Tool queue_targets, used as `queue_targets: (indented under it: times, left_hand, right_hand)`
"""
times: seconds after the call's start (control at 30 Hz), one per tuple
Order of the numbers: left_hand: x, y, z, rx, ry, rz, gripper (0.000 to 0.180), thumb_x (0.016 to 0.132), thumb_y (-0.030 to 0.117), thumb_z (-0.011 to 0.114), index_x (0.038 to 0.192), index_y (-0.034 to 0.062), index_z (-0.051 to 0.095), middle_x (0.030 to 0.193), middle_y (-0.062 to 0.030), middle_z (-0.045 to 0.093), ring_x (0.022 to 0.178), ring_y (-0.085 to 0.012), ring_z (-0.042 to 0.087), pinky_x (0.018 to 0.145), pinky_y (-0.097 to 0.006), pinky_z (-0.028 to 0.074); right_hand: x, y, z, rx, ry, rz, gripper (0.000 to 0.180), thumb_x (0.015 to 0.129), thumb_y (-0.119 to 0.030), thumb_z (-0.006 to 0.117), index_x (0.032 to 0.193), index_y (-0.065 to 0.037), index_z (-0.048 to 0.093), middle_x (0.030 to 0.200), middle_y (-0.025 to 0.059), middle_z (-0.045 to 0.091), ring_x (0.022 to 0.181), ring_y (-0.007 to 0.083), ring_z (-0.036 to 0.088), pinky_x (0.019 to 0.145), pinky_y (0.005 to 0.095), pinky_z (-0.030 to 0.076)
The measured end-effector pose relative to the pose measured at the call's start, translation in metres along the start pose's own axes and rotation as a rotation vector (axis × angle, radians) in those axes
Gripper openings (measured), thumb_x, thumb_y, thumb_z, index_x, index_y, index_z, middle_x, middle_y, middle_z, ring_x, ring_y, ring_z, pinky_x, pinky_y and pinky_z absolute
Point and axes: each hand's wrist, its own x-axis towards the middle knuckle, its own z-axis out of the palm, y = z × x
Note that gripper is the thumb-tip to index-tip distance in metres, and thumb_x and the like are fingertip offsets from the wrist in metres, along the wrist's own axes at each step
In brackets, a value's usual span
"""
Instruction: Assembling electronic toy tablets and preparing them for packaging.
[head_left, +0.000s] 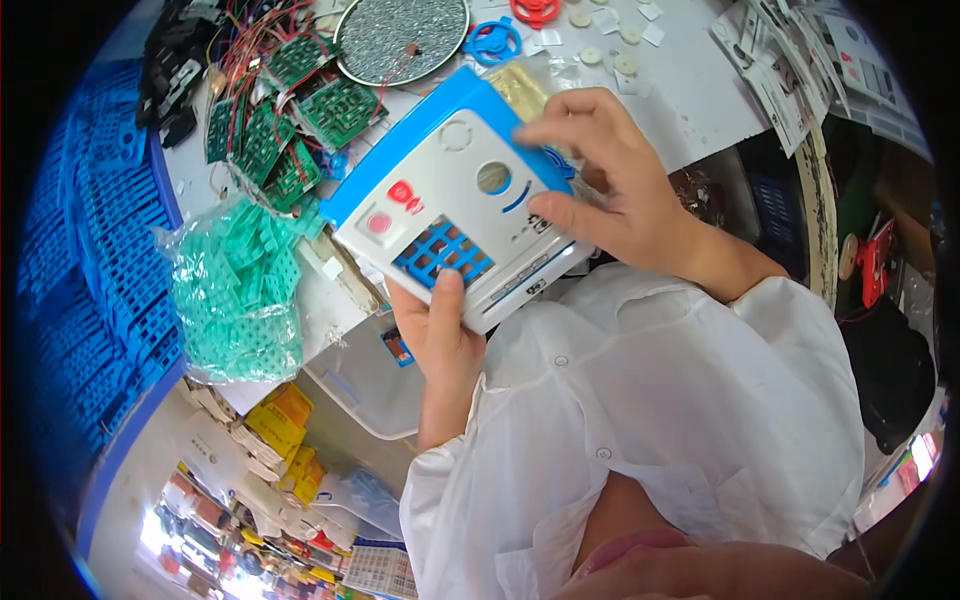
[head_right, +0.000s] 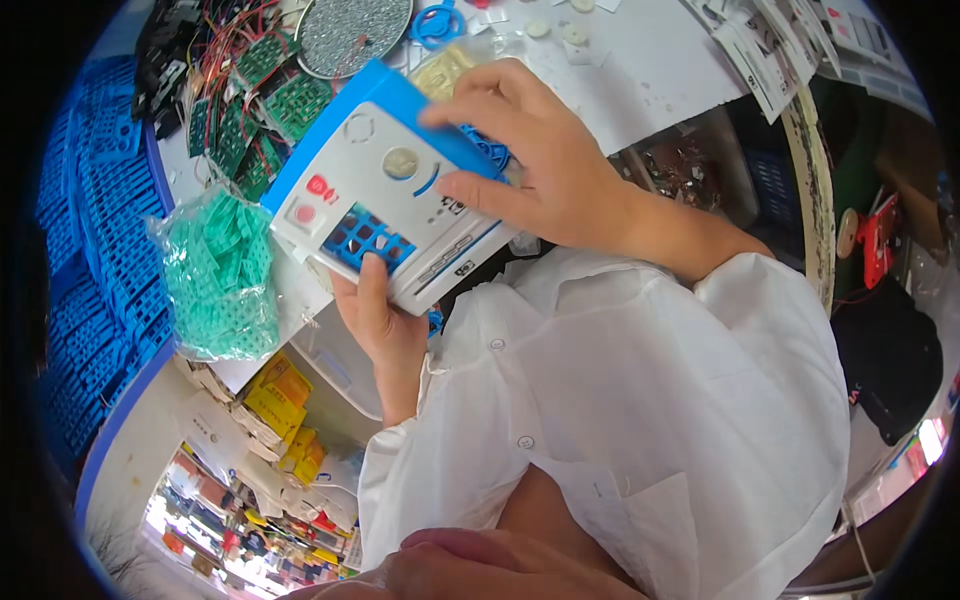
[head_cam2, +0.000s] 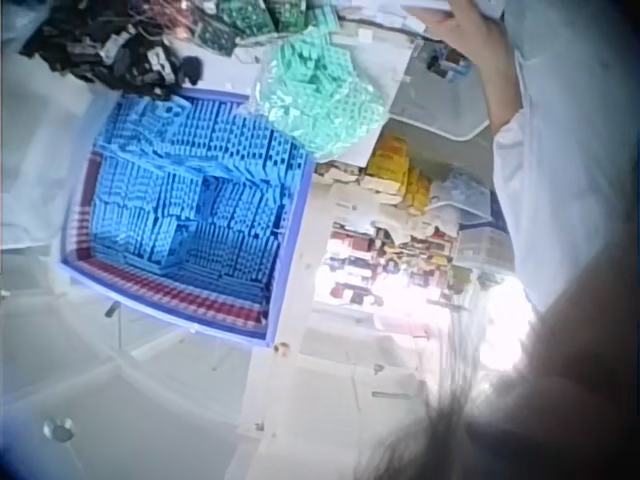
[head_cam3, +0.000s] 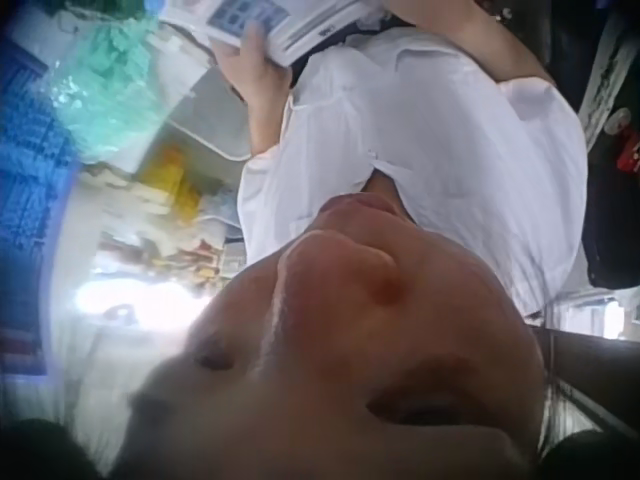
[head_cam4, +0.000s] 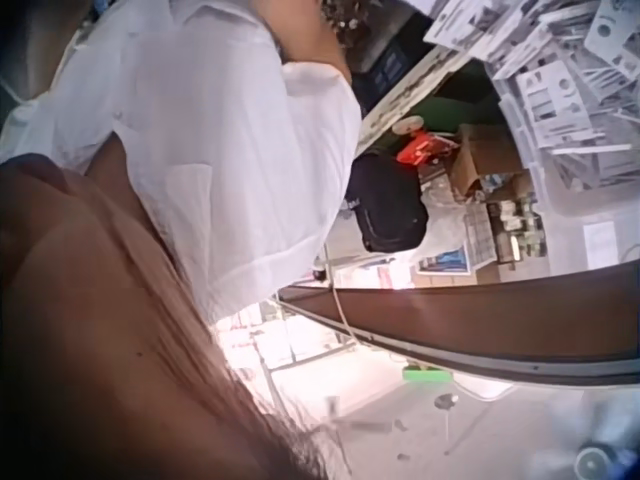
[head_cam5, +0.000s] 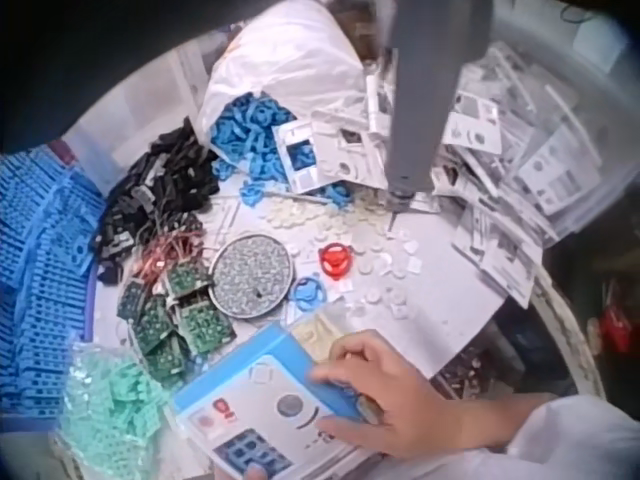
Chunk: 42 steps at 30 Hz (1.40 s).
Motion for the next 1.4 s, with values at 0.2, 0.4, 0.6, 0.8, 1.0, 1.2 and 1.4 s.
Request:
queue_targets:
  times: [0.2, 0.4, 0.6, 0.8, 1.0, 1.2, 1.4]
  left_hand:
    - [-0.005, -0.004, -0.004, 0.002, 0.022, 0.003, 0.055, 0.100, 0.022, 0.060, 0.147, -0.0010, 0.042, 0.136, -0.0179, 0.060, 0.120, -0.0278, 0.064, 0.103, -0.043, 0.052]
    - [-0.009, -0.011, -0.016, 0.044, 0.115, -0.049, 0.057, 0.099, 0.024, 0.058, 0.149, 0.0027, 0.040, 0.137, -0.0187, 0.058, 0.121, -0.0293, 0.063, 0.102, -0.043, 0.053]
    - [-0.011, -0.010, -0.019, -0.049, 0.034, -0.029, 0.055, 0.102, 0.015, 0.058, 0.150, -0.0027, 0.037, 0.143, -0.0193, 0.055, 0.127, -0.0270, 0.059, 0.109, -0.042, 0.046]
    - [-0.014, -0.012, -0.016, -0.023, 0.068, -0.003, 0.056, 0.101, 0.013, 0.057, 0.150, -0.0030, 0.037, 0.144, -0.0199, 0.053, 0.129, -0.0284, 0.057, 0.111, -0.043, 0.043]
    - [-0.021, -0.011, -0.016, 0.120, 0.125, -0.043, 0.067, 0.092, 0.013, 0.059, 0.154, 0.0035, 0.036, 0.145, -0.0196, 0.052, 0.129, -0.0334, 0.056, 0.110, -0.048, 0.046]
    - [-0.031, -0.007, -0.022, 0.091, 0.128, -0.111, 0.070, 0.091, 0.014, 0.060, 0.155, 0.0031, 0.035, 0.141, -0.0205, 0.054, 0.129, -0.0329, 0.056, 0.111, -0.049, 0.046]
    - [-0.035, -0.005, -0.024, -0.003, 0.100, -0.151, 0.067, 0.090, 0.011, 0.060, 0.153, 0.0027, 0.037, 0.141, -0.0215, 0.054, 0.130, -0.0337, 0.056, 0.110, -0.049, 0.048]
  right_hand:
    - [-0.013, -0.003, 0.005, 0.804, -0.271, 0.544, 0.068, 0.094, -0.015, 0.075, 0.151, -0.003, 0.039, 0.129, 0.0094, 0.061, 0.115, 0.0134, 0.059, 0.093, 0.0277, 0.049]
    - [-0.017, -0.009, 0.009, 0.741, -0.297, 0.447, 0.070, 0.095, -0.015, 0.073, 0.152, -0.003, 0.034, 0.130, 0.0116, 0.061, 0.120, 0.0164, 0.059, 0.099, 0.0325, 0.049]
    - [-0.017, -0.015, 0.005, 0.677, -0.335, 0.490, 0.069, 0.096, -0.015, 0.071, 0.151, -0.003, 0.032, 0.133, 0.0159, 0.059, 0.122, 0.0207, 0.059, 0.099, 0.0349, 0.050]
    - [-0.023, -0.009, 0.015, 0.673, -0.330, 0.359, 0.063, 0.097, -0.011, 0.067, 0.149, -0.001, 0.031, 0.135, 0.0201, 0.059, 0.123, 0.0210, 0.059, 0.099, 0.0350, 0.050]
    - [-0.022, -0.011, 0.015, 0.718, -0.329, 0.356, 0.062, 0.098, -0.009, 0.065, 0.148, 0.001, 0.030, 0.135, 0.0204, 0.059, 0.123, 0.0210, 0.059, 0.100, 0.0347, 0.049]
    - [-0.025, -0.011, 0.021, 0.665, -0.318, 0.306, 0.062, 0.098, -0.010, 0.067, 0.147, 0.002, 0.031, 0.132, 0.0196, 0.061, 0.121, 0.0203, 0.059, 0.099, 0.0348, 0.049]
    - [-0.026, -0.012, 0.023, 0.650, -0.312, 0.298, 0.062, 0.096, -0.011, 0.069, 0.145, 0.002, 0.033, 0.129, 0.0181, 0.061, 0.118, 0.0193, 0.060, 0.099, 0.0342, 0.048]
